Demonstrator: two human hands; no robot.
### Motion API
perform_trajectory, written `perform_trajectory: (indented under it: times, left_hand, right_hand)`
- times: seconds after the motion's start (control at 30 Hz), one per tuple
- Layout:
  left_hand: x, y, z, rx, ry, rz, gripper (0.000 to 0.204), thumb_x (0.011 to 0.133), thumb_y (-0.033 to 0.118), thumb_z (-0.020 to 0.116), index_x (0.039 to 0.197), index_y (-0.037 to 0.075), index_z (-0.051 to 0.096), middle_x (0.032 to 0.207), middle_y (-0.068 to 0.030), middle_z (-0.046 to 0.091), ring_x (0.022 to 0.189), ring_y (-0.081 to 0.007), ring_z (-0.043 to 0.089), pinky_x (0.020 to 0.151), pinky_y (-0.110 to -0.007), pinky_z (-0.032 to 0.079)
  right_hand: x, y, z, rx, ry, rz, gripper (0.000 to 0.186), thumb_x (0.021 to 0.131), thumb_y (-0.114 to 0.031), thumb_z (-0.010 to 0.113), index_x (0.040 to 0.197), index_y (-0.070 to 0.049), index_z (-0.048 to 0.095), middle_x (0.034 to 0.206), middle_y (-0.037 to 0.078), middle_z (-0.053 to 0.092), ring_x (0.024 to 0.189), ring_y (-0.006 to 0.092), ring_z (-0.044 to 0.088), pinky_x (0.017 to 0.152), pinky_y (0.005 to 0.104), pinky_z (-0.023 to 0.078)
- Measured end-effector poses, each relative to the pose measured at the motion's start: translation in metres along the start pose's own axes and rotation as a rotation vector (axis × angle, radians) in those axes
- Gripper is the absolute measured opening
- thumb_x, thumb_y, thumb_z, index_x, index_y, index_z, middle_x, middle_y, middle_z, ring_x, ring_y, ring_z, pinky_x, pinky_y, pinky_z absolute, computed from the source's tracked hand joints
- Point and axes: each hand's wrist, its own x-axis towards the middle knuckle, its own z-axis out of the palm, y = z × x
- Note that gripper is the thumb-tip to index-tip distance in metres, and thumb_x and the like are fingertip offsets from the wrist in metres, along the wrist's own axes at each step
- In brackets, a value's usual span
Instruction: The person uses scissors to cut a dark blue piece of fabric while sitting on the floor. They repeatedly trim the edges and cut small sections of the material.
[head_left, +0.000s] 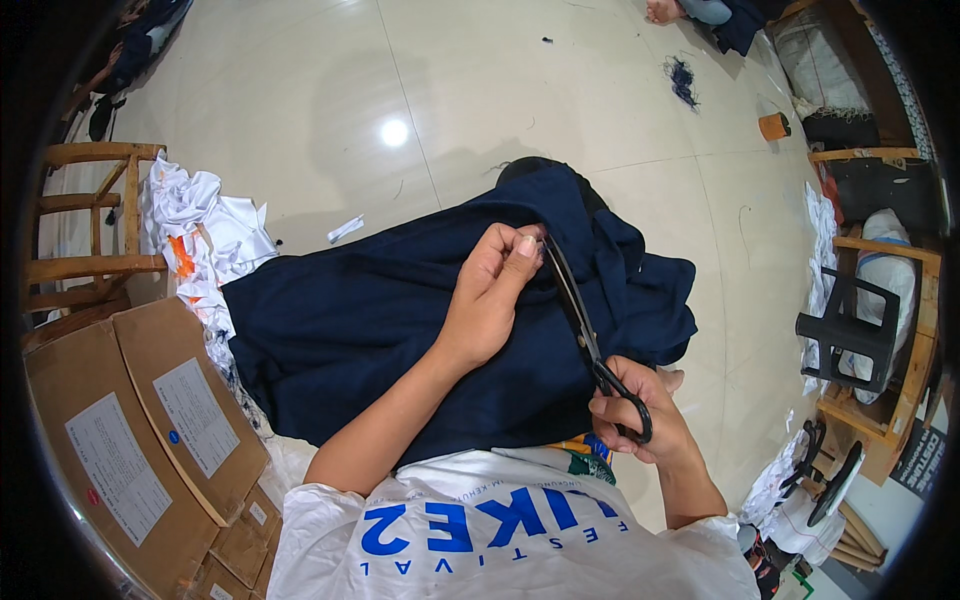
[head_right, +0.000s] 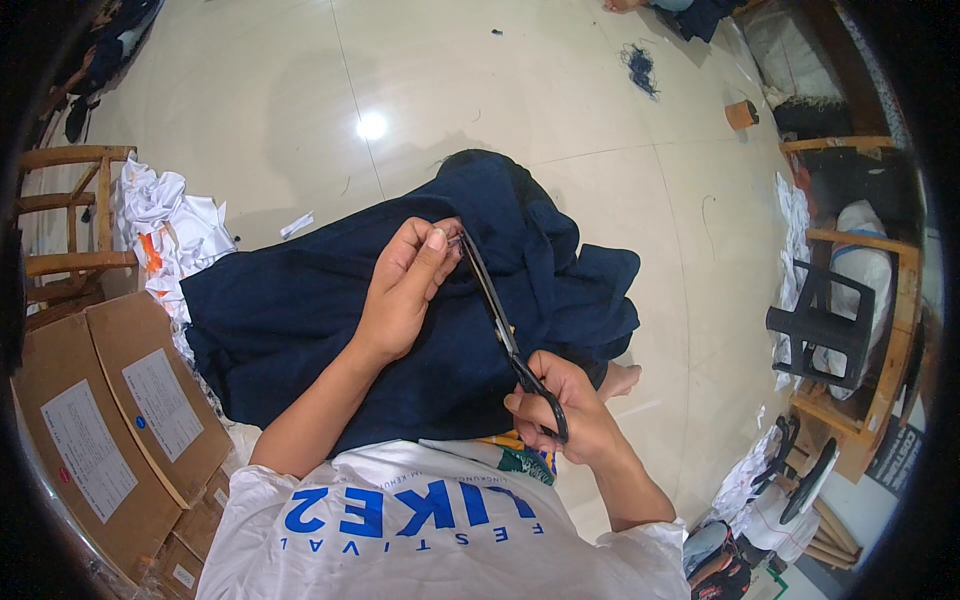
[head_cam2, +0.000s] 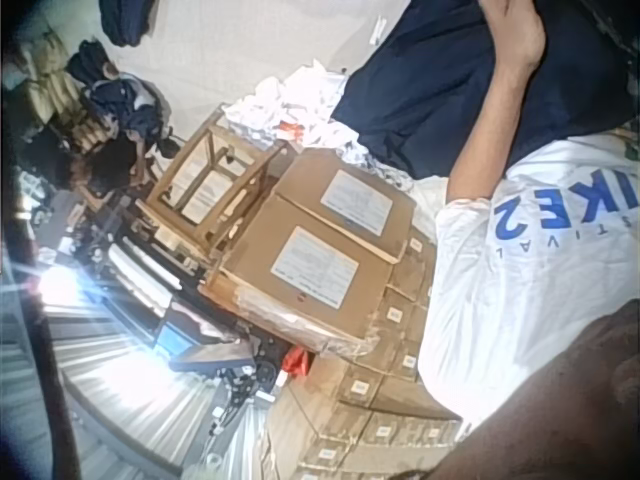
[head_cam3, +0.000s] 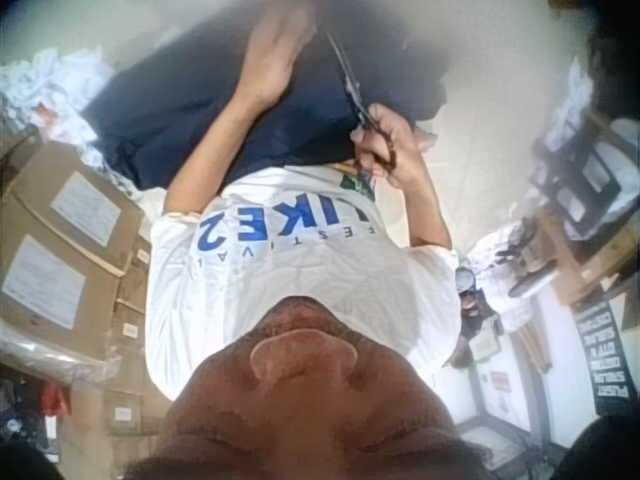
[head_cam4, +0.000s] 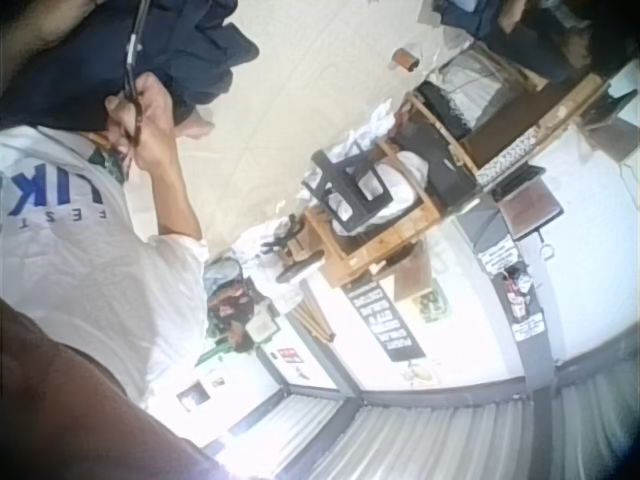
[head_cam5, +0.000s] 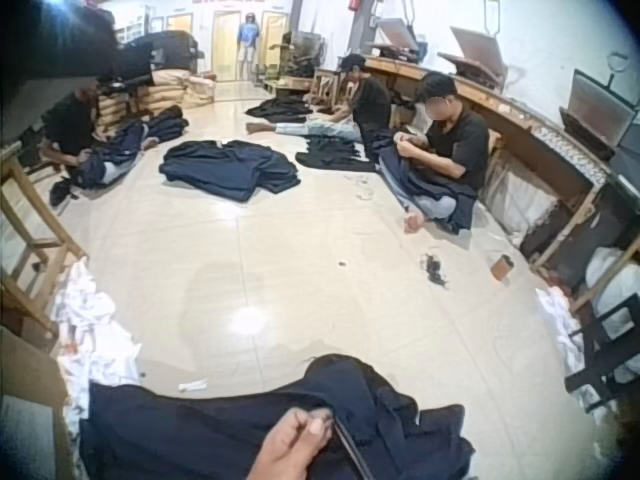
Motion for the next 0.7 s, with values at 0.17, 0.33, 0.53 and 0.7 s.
perform_trajectory:
  times: [0.17,0.33,0.53,0.7]
  left_hand:
    - [0.0,0.001,0.005,0.031,0.003,0.043,0.026,0.111,0.033,0.054,0.109,0.007,0.057,0.097,0.0011,0.058,0.078,-0.0034,0.044,0.067,-0.018,0.037]
    - [0.0,0.005,0.005,0.034,-0.014,0.019,0.027,0.111,0.033,0.054,0.109,0.006,0.057,0.091,0.0022,0.055,0.074,-0.0032,0.04,0.063,-0.018,0.034]
    - [0.0,0.003,0.002,0.016,-0.033,0.005,0.025,0.111,0.032,0.054,0.108,0.007,0.056,0.097,0.001,0.057,0.079,-0.0037,0.045,0.069,-0.018,0.039]
    - [0.0,-0.002,-0.002,-0.127,0.008,-0.029,0.018,0.112,0.027,0.053,0.107,0.009,0.055,0.117,-0.0033,0.062,0.103,-0.0069,0.057,0.096,-0.024,0.049]
  right_hand:
    - [0.002,-0.002,0.003,-0.023,0.014,-0.015,0.018,0.095,-0.002,0.069,0.093,-0.006,0.052,0.058,0.006,0.056,0.04,0.0068,0.043,0.038,0.0233,0.028]
    - [0.002,-0.002,0.003,-0.042,0.028,-0.003,0.018,0.096,-0.001,0.068,0.092,-0.006,0.051,0.056,0.005,0.054,0.039,0.0066,0.042,0.038,0.0235,0.028]
    - [0.002,-0.005,0.009,-0.115,0.069,0.043,0.023,0.098,-0.002,0.067,0.088,-0.008,0.047,0.054,0.002,0.051,0.038,0.0064,0.041,0.037,0.0239,0.029]
    - [0.0,-0.006,0.01,-0.131,0.056,0.031,0.025,0.098,-0.002,0.067,0.089,-0.009,0.045,0.053,0.001,0.049,0.038,0.0059,0.041,0.037,0.0238,0.03]
